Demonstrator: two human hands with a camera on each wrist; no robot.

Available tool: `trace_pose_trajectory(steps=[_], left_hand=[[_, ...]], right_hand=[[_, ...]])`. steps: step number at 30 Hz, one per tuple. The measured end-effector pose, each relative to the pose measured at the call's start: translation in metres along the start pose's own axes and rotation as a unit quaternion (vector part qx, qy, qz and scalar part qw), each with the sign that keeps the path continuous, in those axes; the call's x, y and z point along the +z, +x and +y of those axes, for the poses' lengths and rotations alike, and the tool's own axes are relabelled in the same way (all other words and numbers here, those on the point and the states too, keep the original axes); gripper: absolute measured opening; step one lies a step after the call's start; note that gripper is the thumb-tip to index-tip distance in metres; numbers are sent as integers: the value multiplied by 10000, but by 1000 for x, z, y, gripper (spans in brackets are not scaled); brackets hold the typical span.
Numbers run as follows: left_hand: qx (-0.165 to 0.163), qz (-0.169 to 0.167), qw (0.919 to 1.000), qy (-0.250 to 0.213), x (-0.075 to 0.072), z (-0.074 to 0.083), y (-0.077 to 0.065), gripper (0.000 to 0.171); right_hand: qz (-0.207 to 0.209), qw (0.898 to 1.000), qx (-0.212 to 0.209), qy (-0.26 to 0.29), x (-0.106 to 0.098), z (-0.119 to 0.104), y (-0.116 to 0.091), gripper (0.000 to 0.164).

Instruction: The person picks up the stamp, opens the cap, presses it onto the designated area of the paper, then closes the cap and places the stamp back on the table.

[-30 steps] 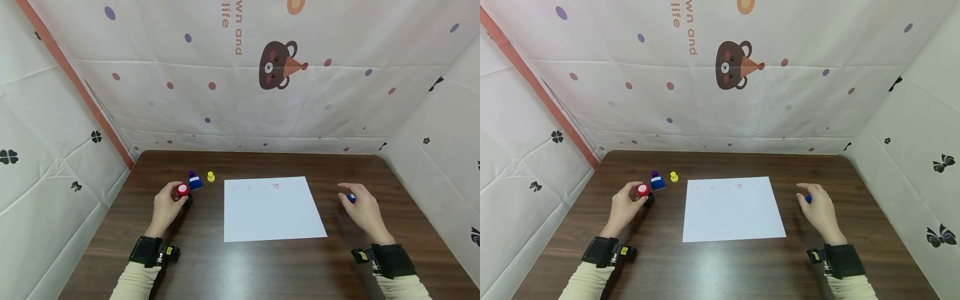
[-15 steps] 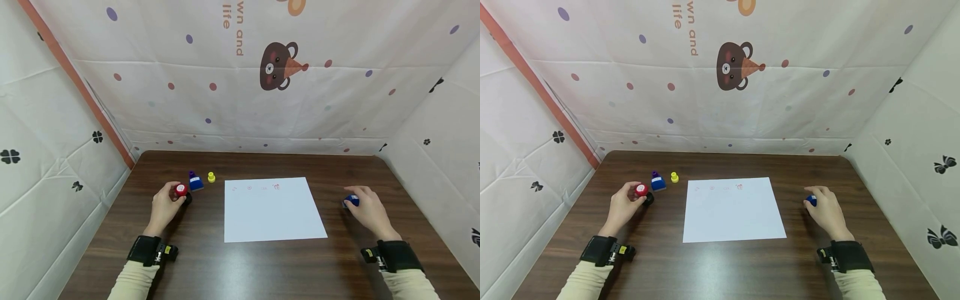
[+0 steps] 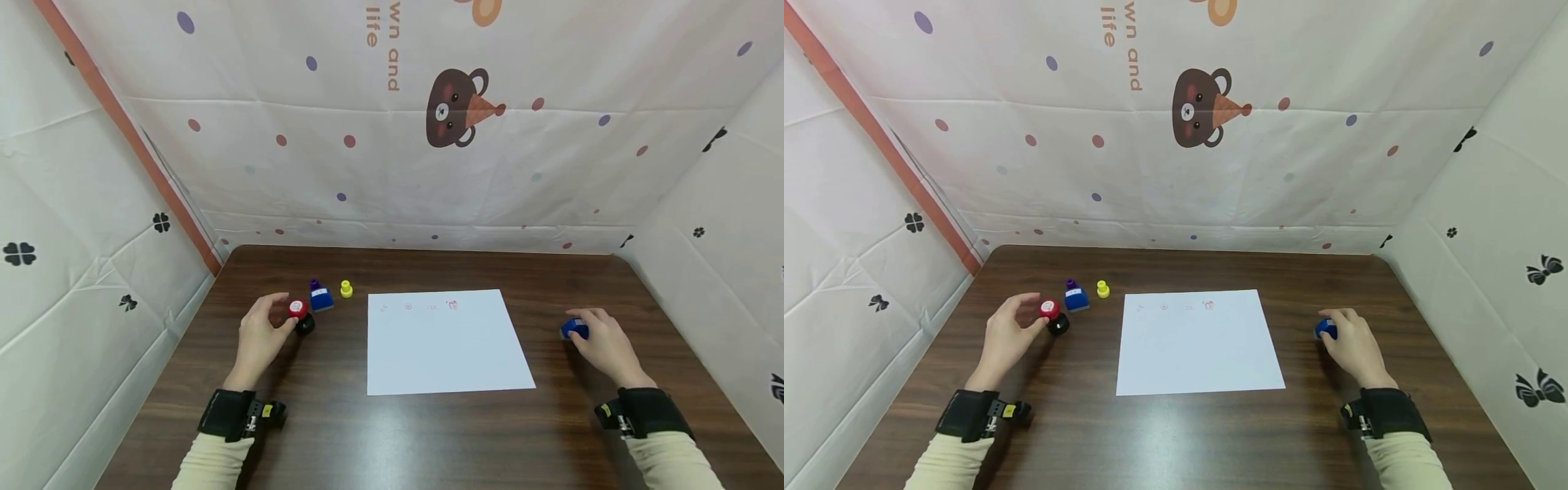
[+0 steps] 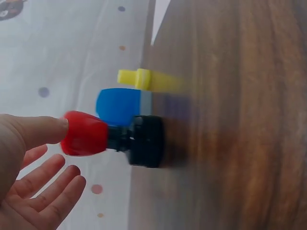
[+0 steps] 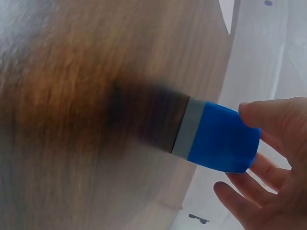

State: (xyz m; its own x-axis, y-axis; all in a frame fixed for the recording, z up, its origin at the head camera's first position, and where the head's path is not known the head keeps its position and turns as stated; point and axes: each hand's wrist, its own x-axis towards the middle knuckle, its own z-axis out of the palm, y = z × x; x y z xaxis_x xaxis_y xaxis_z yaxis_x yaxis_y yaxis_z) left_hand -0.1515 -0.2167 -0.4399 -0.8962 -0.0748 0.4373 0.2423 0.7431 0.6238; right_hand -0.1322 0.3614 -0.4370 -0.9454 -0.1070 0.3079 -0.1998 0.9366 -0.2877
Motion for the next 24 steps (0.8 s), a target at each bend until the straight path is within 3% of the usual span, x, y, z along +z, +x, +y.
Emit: trace_pose_trajectory(steps=[10,17,24], left_hand=[[529,226,9983,-20,-9,27,-4,44],[930,317,9950,-205,0,37,-7,41],[1028,304,9936,-348,13,39,-12,38]], right_hand=[[93,9994,-234,-238,3,5,4,35],[251,9990,-268,-261,1,5,3,32],[314,9994,-11,-151,0,4,0,29]])
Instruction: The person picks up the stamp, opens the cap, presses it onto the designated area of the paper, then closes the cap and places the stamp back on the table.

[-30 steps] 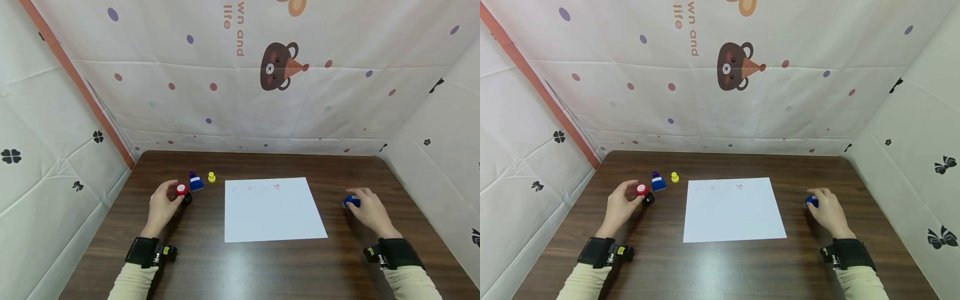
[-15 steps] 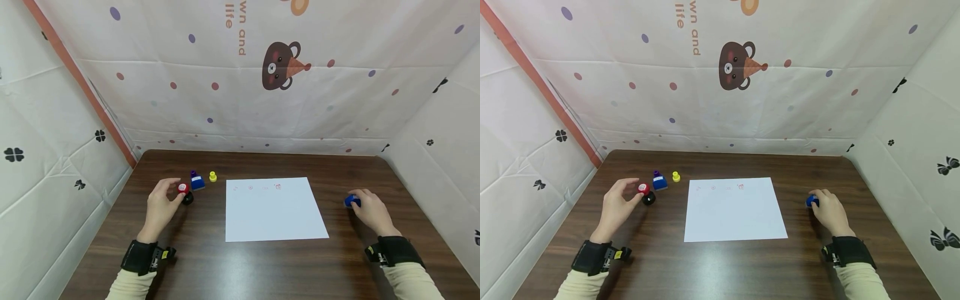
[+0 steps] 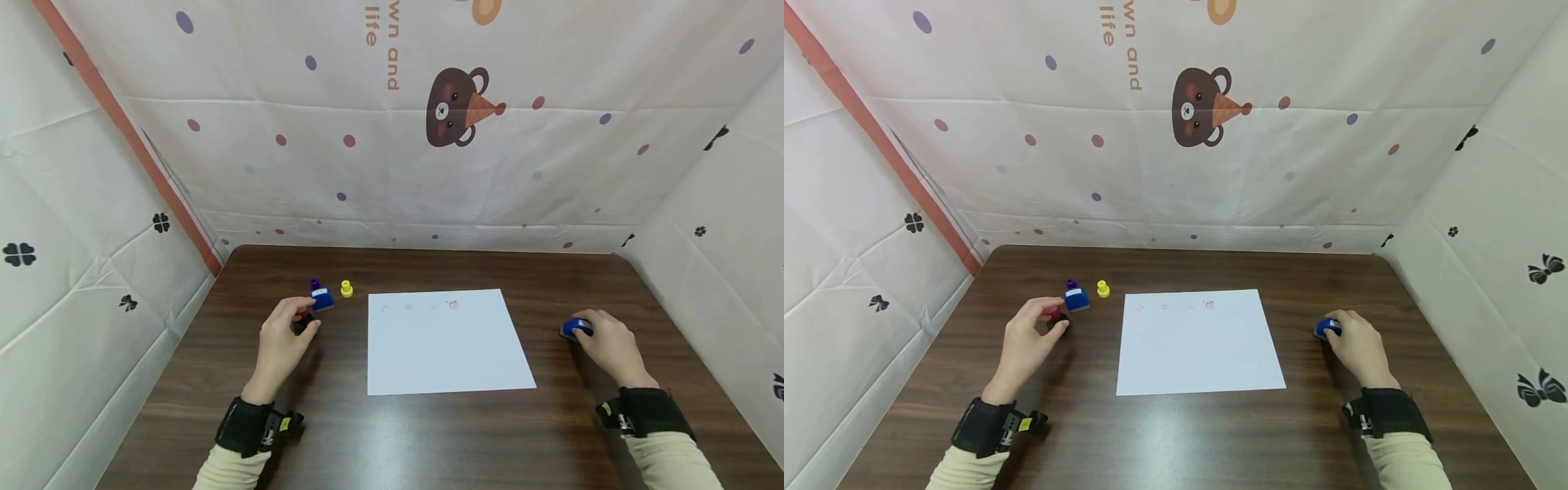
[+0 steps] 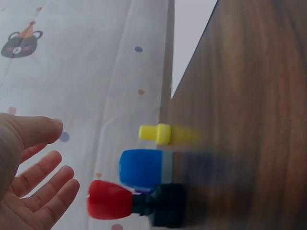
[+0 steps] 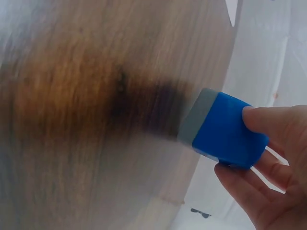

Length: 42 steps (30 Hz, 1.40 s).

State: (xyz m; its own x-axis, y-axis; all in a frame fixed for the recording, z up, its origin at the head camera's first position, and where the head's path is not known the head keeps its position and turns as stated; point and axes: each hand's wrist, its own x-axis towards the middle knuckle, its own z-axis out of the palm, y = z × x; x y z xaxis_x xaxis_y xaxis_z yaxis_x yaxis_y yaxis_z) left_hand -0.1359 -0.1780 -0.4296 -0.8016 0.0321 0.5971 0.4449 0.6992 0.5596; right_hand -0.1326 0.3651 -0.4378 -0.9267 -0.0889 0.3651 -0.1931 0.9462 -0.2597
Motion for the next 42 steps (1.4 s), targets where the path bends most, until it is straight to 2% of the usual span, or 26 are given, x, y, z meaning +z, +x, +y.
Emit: trace_pose_trajectory(steps=[6,9,16,19,23,26,33,38,42], left_hand=[[74,-152,9998,-141,15,4,-4,35],[3,-288,9993,-254,23,11,-4,33],[-319,-725,9954,-541,45,25,-4,29],[-394,-837,9931,-720,57,31,-3,28],[-385,-961,9905,-908,74,41,0,29],[-272,-1002,9891,-1046,84,49,1,30],[-119,-956,9848,-1447,104,69,3,32],[-215,-973,9784,-1813,116,82,3,32],[-396,-1030,9741,-1974,122,88,2,33]], right_hand=[[324,9977,288,526,2,-13,-1,27],[478,9937,410,924,8,-18,1,28],[993,9874,599,1074,63,12,13,38],[822,9810,832,1545,59,-11,17,40],[423,9685,1029,2227,31,-67,20,38],[163,9624,1067,2494,25,-95,21,36],[-443,9382,1440,3115,37,-130,24,36],[-636,9195,1449,3598,43,-153,26,34],[-701,9094,1356,3869,48,-170,27,32]])
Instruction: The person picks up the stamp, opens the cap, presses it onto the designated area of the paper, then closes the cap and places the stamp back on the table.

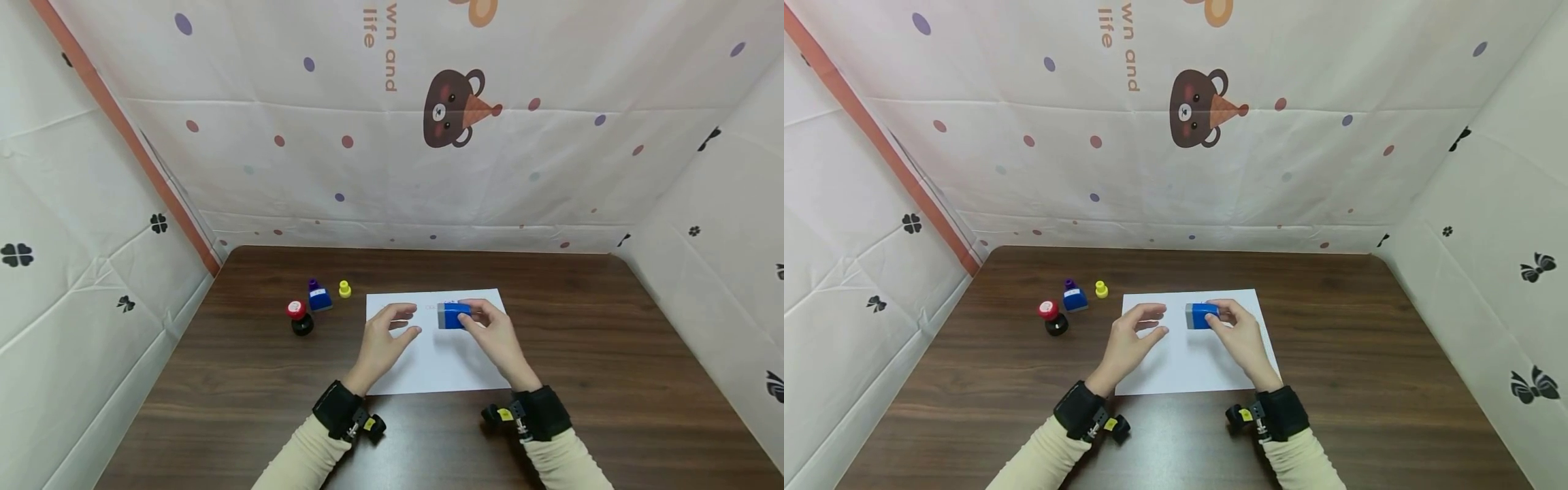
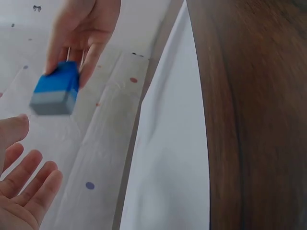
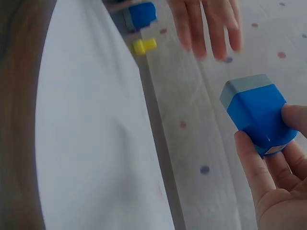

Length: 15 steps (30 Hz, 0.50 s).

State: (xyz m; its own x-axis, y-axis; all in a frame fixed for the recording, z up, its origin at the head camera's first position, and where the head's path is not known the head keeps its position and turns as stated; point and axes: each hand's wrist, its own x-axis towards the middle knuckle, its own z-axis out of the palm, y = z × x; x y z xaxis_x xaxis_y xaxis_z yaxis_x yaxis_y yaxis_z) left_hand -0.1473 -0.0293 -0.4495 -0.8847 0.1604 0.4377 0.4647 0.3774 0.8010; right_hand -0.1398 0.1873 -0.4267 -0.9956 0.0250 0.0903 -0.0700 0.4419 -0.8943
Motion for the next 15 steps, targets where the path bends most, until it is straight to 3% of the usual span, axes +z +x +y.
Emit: trace_pose_trajectory(steps=[9,15], left_hand=[[-373,-91,9966,-724,7,6,1,35],[-447,-82,9955,-836,7,9,-1,32]], right_hand=[[-297,9977,86,606,24,-7,-4,30],[-414,9956,121,829,30,-7,-6,31]])
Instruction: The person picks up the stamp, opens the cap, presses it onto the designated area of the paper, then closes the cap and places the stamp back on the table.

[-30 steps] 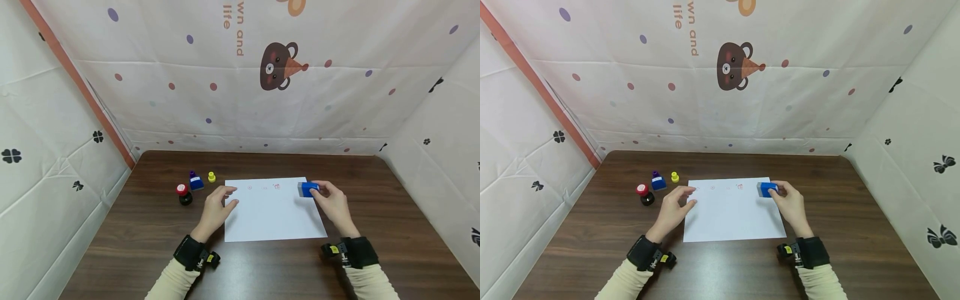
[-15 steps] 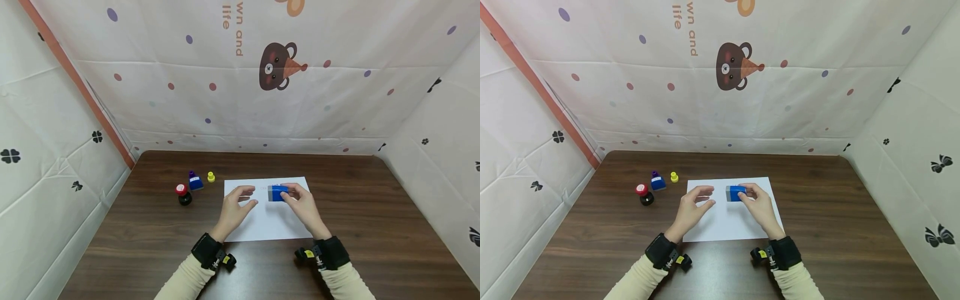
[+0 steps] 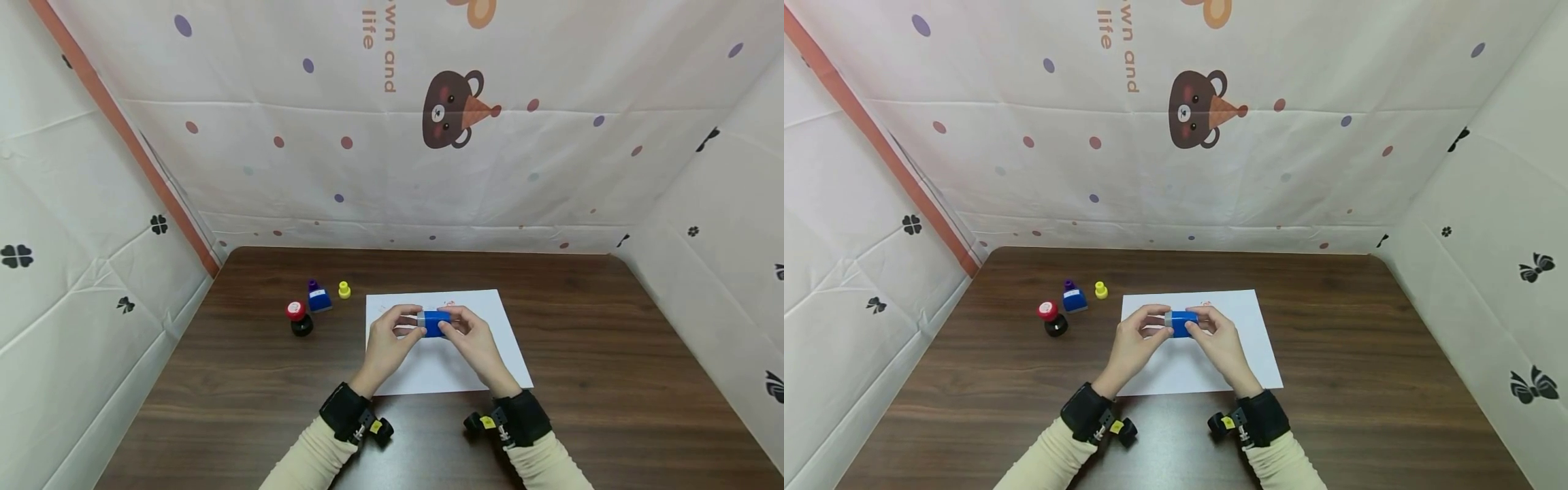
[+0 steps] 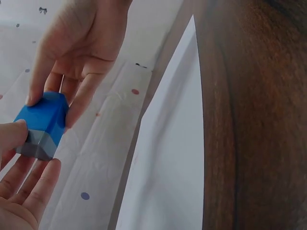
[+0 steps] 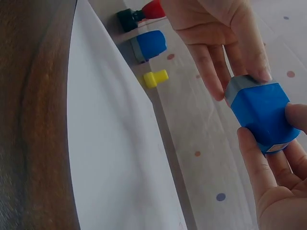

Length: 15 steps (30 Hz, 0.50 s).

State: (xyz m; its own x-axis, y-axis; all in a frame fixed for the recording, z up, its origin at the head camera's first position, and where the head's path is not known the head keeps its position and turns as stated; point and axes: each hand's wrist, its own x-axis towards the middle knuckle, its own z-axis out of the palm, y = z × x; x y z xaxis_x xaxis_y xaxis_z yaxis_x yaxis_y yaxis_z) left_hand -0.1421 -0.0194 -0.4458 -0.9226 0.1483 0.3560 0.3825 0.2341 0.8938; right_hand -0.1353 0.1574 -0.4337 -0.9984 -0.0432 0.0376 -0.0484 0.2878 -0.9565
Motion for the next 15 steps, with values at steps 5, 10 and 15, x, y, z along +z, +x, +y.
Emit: trace_pose_trajectory(steps=[5,10,15], left_hand=[[51,49,10000,47,0,0,-1,29],[92,79,9999,76,0,-1,-2,28],[239,75,9997,54,-1,-1,-2,28]], right_hand=[[36,10000,27,17,1,-1,-1,30],[3,10000,-10,-18,0,0,-1,30],[-14,9999,-57,-113,-1,-1,-2,30]])
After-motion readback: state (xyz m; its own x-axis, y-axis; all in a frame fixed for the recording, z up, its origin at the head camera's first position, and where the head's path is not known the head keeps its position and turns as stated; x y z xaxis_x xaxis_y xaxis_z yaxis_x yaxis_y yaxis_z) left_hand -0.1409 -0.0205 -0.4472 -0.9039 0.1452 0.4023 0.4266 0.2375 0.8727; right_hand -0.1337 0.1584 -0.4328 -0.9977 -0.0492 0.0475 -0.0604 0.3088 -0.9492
